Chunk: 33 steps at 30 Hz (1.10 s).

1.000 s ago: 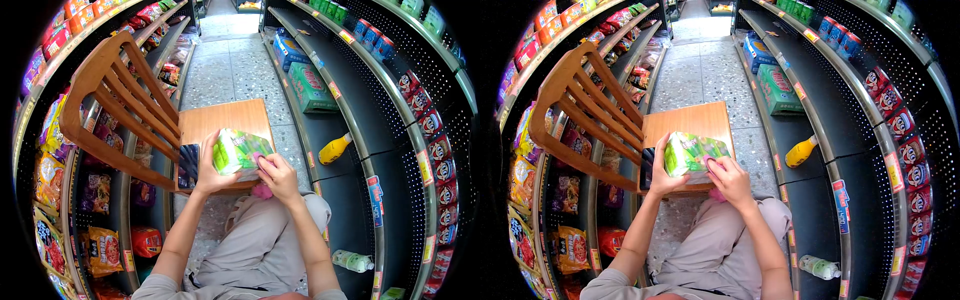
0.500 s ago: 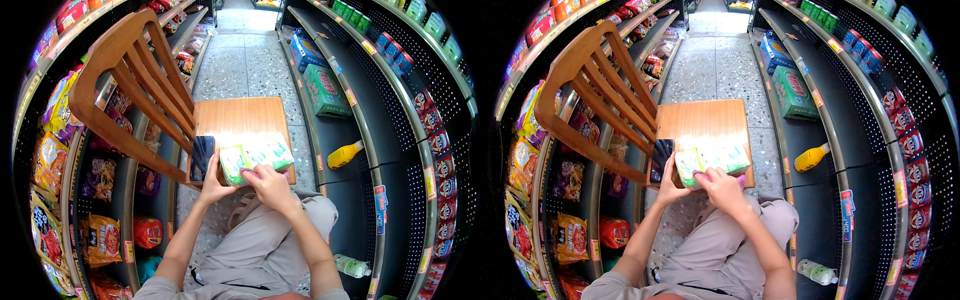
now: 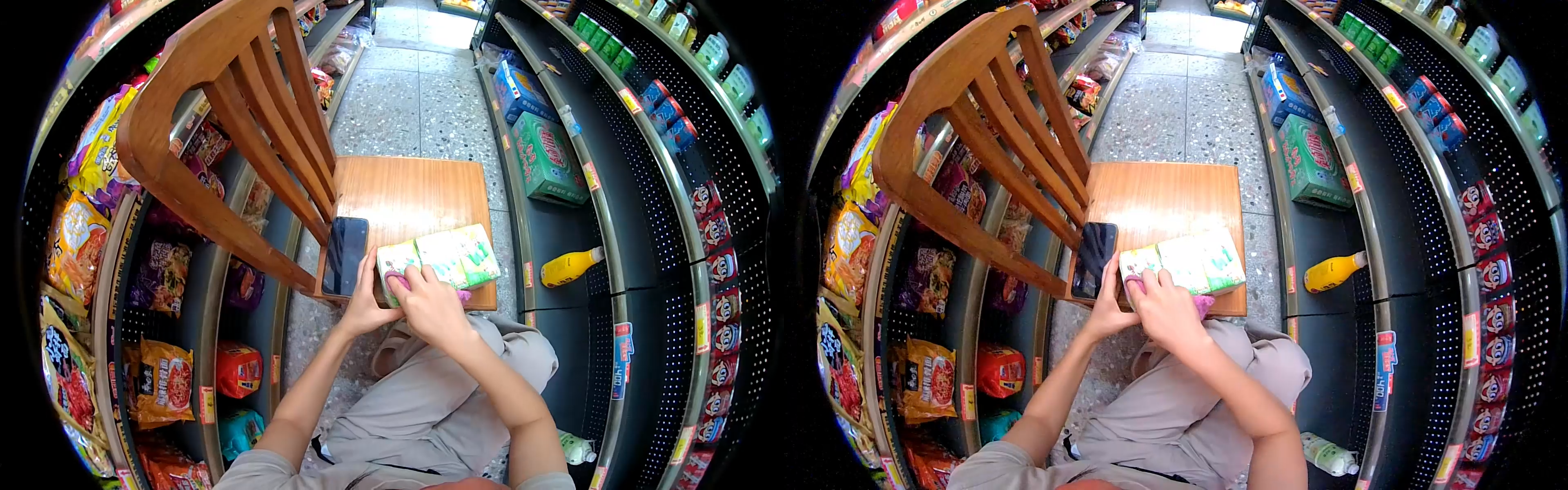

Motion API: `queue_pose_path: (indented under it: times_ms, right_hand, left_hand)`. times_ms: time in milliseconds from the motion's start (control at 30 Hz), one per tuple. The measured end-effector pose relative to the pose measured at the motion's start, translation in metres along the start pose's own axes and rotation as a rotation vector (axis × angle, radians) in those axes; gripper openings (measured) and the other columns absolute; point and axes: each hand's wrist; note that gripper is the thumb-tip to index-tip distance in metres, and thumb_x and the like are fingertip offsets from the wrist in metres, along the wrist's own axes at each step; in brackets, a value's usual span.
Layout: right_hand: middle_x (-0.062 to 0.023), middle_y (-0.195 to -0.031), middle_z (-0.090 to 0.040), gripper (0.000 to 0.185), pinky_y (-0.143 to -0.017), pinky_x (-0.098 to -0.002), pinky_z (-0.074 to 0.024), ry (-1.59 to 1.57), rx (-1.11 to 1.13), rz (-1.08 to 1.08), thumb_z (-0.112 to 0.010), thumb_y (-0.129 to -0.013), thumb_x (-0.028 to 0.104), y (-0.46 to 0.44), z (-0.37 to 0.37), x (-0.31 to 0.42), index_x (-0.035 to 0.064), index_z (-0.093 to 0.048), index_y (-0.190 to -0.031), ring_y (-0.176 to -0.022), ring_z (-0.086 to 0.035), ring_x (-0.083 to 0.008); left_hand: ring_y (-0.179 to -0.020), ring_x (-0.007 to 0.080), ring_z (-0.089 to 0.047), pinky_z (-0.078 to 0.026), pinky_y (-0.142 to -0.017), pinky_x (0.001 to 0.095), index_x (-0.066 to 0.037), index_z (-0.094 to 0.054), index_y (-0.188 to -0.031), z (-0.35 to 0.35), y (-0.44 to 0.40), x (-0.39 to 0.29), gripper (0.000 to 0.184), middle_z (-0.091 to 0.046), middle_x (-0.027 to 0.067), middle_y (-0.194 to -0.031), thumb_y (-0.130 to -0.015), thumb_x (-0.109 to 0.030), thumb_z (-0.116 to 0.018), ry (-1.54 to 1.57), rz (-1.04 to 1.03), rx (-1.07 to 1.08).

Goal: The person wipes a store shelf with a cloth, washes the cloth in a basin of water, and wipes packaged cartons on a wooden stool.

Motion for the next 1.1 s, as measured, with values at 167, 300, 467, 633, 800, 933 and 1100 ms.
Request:
queue_pose_path:
  times_ms: [167, 300, 467, 633, 800, 933, 1100]
  right_hand:
    - [-0.0118, -0.101, -0.056, 0.035, -0.064, -0.0384, -0.0573, 0.044, 0.003, -0.028, -0.059, -0.082, 0.013, -0.023, -0.012, -0.001, 0.0061, -0.063, -0.116, -0.093, -0.059, -0.0287]
    - [-0.0128, -0.102, -0.056, 0.032, -0.065, -0.0394, -0.0581, 0.042, -0.004, -0.048, -0.058, -0.084, 0.014, -0.035, -0.022, -0.003, 0.0061, -0.062, -0.115, -0.095, -0.060, -0.0298]
    - [-0.0127, -0.102, -0.057, 0.030, -0.065, -0.0402, -0.0580, 0.028, 0.005, -0.041, -0.059, -0.084, 0.014, -0.032, -0.021, -0.003, 0.0067, -0.062, -0.113, -0.095, -0.060, -0.0303]
    - [-0.0121, -0.100, -0.057, 0.033, -0.067, -0.0420, -0.0568, 0.026, 0.058, -0.055, -0.063, -0.078, 0.010, -0.010, -0.004, 0.003, 0.0074, -0.064, -0.111, -0.094, -0.059, -0.0304]
    - [-0.0114, -0.101, -0.057, 0.024, -0.065, -0.0393, -0.0574, -0.005, 0.039, -0.027, -0.062, -0.080, 0.010, 0.019, 0.011, 0.005, 0.0059, -0.065, -0.103, -0.095, -0.059, -0.0290]
    - [-0.0101, -0.099, -0.056, 0.044, -0.068, -0.0411, -0.0556, -0.060, 0.061, -0.067, -0.065, -0.074, 0.006, 0.039, 0.017, 0.002, 0.0122, -0.066, -0.117, -0.093, -0.058, -0.0294]
    - [-0.0093, -0.100, -0.056, 0.049, -0.070, -0.0406, -0.0562, -0.068, 0.035, -0.100, -0.067, -0.073, 0.006, 0.049, 0.016, -0.003, 0.0140, -0.066, -0.120, -0.095, -0.059, -0.0294]
  left_hand:
    - [-0.144, 0.0366, -0.029, -0.027, -0.118, 0.0431, 0.004, -0.014, -0.154, 0.001, -0.001, -0.002, 0.127, -0.026, 0.0239, -0.153, -0.059, -0.027, -0.093, 0.004, 0.017, 0.003]
    - [-0.143, 0.0370, -0.030, -0.027, -0.118, 0.0436, 0.004, -0.016, -0.153, 0.000, 0.000, 0.003, 0.126, -0.027, 0.0243, -0.153, -0.059, -0.028, -0.093, 0.018, 0.018, -0.005]
    - [-0.144, 0.0361, -0.030, -0.028, -0.118, 0.0427, 0.004, -0.017, -0.153, 0.003, -0.001, 0.003, 0.125, -0.027, 0.0241, -0.153, -0.059, -0.027, -0.093, -0.019, 0.027, 0.013]
    - [-0.145, 0.0342, -0.030, -0.028, -0.118, 0.0418, 0.002, -0.016, -0.155, 0.006, -0.002, -0.011, 0.125, -0.027, 0.0226, -0.154, -0.060, -0.025, -0.092, -0.051, 0.061, 0.003]
    - [-0.145, 0.0313, -0.030, -0.028, -0.119, 0.0408, 0.000, -0.013, -0.156, -0.001, -0.001, -0.003, 0.126, -0.023, 0.0200, -0.156, -0.060, -0.020, -0.093, 0.141, 0.074, -0.004]
    - [-0.145, 0.0305, -0.030, -0.029, -0.119, 0.0409, 0.000, -0.012, -0.156, -0.001, -0.001, 0.002, 0.127, -0.022, 0.0191, -0.157, -0.061, -0.020, -0.094, 0.118, 0.070, 0.008]
    - [-0.147, 0.0303, -0.026, -0.027, -0.120, 0.0413, -0.002, -0.012, -0.157, -0.002, 0.000, 0.007, 0.128, -0.021, 0.0181, -0.158, -0.061, -0.022, -0.094, 0.144, 0.080, 0.006]
Point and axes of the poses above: each hand's wrist, its own y-axis away from the middle knuckle, its own z-axis out of the back of the hand, x = y × z
